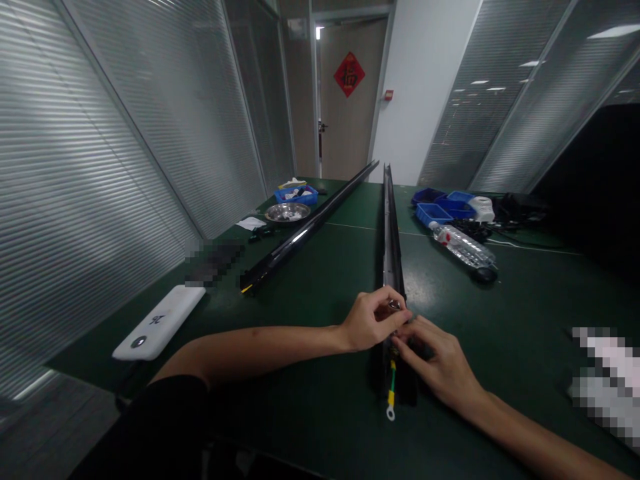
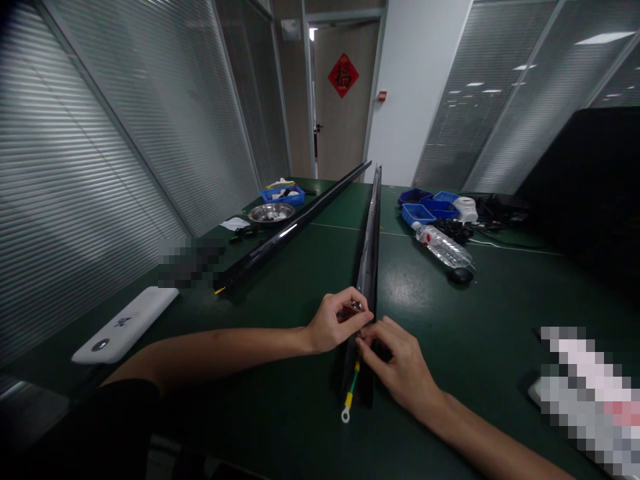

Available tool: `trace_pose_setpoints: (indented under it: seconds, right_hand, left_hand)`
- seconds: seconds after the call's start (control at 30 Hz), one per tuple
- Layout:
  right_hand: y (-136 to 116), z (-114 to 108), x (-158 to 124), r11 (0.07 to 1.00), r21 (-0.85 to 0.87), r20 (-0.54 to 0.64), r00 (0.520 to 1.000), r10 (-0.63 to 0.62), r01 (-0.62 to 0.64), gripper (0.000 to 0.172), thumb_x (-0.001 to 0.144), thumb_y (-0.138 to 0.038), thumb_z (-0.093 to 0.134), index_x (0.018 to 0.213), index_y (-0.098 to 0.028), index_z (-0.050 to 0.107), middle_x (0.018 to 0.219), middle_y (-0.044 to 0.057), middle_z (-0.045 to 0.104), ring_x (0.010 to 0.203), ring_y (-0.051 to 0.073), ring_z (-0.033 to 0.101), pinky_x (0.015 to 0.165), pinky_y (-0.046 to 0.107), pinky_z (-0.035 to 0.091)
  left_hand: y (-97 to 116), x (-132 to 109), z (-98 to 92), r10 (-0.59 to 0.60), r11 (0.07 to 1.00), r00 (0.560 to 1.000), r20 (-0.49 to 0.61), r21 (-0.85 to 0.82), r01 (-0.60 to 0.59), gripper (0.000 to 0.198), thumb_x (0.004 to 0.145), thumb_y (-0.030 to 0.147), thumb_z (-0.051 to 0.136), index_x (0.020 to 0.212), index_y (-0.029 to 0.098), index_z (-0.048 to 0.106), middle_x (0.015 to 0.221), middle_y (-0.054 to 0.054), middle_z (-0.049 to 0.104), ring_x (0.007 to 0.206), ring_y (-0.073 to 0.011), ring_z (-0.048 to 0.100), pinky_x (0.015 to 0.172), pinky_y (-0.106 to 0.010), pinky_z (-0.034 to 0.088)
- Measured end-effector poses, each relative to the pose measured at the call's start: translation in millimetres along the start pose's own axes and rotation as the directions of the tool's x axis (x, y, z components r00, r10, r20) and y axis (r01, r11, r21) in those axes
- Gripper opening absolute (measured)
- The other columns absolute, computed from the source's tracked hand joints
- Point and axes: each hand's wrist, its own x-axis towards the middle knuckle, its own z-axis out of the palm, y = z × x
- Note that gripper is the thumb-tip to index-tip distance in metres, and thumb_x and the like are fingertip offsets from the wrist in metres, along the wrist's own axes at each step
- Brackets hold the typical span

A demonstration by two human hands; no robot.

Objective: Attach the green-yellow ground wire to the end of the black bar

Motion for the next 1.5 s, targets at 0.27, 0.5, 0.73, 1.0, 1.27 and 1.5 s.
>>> trace_pose_setpoints:
  seconds: [0.27,0.5,0.73,1.0,1.27,1.5]
  right_hand:
    - [2.0,2.5,-2.1,0.999,-0.027,0.012,0.999,0.045,-0.044,0.019,0.099,-0.027,0.06,0.081,-0.021,0.063,0.075,0.001,0.063,0.066,0.018,0.062,0.061,0.028,0.047]
    - [2.0,2.7,-2.4,0.999,-0.03,-0.001,1.0,0.021,-0.021,0.014,0.099,-0.025,0.059,0.088,-0.02,0.065,0.078,0.002,0.064,0.068,0.018,0.061,0.063,0.028,0.047]
    - [-1.2,1.2,-1.3,0.998,-0.054,-0.035,0.999,0.016,-0.017,0.012,0.097,-0.024,0.059,0.088,-0.02,0.066,0.073,0.0,0.062,0.06,0.016,0.056,0.057,0.026,0.044]
    - [-2.1,2.0,0.5,0.998,-0.056,-0.04,0.999,-0.001,-0.001,0.014,0.096,-0.023,0.059,0.084,-0.019,0.065,0.07,-0.001,0.061,0.058,0.015,0.055,0.056,0.025,0.043]
    - [-1.7,2.2,-0.7,0.999,-0.041,-0.031,0.999,0.028,-0.029,0.013,0.095,-0.023,0.059,0.083,-0.02,0.062,0.071,-0.001,0.062,0.059,0.015,0.057,0.057,0.025,0.044]
    - [-2.2,2.6,0.0,0.996,-0.057,-0.025,0.998,0.063,-0.064,0.016,0.096,-0.025,0.057,0.081,-0.02,0.059,0.07,-0.001,0.062,0.058,0.015,0.058,0.056,0.025,0.044]
  left_hand:
    - [-1.0,0.7,1.2,-0.013,0.999,1.0,-0.005,0.039,0.013,0.027,0.09,0.039,0.072,0.09,0.013,0.063,0.07,0.0,0.062,0.056,-0.0085,0.055,0.053,-0.018,0.042]
    - [-0.6,0.3,1.4,-0.012,0.999,1.0,-0.005,0.046,0.012,0.028,0.09,0.039,0.072,0.09,0.013,0.063,0.069,0.001,0.061,0.054,-0.0069,0.051,0.051,-0.017,0.039]
    - [-0.2,0.8,1.7,-0.007,1.0,1.0,0.001,-0.001,0.007,0.033,0.089,0.044,0.074,0.093,0.013,0.063,0.073,0.0,0.063,0.056,-0.0073,0.053,0.055,-0.018,0.042]
    - [-2.4,0.9,2.0,-0.008,0.999,1.0,0.01,0.033,0.008,0.026,0.089,0.036,0.072,0.095,0.013,0.063,0.073,0.0,0.063,0.057,-0.007,0.052,0.054,-0.017,0.041]
    - [-6.5,0.5,1.6,0.007,0.996,1.0,0.015,0.085,-0.009,0.025,0.092,0.033,0.07,0.104,0.012,0.066,0.073,0.001,0.063,0.057,-0.0074,0.054,0.052,-0.016,0.041]
    - [-9.3,-0.3,0.7,0.091,0.984,0.995,0.027,0.149,-0.094,0.034,0.095,0.032,0.07,0.125,0.016,0.069,0.07,0.003,0.056,0.056,-0.0065,0.046,0.053,-0.017,0.039]
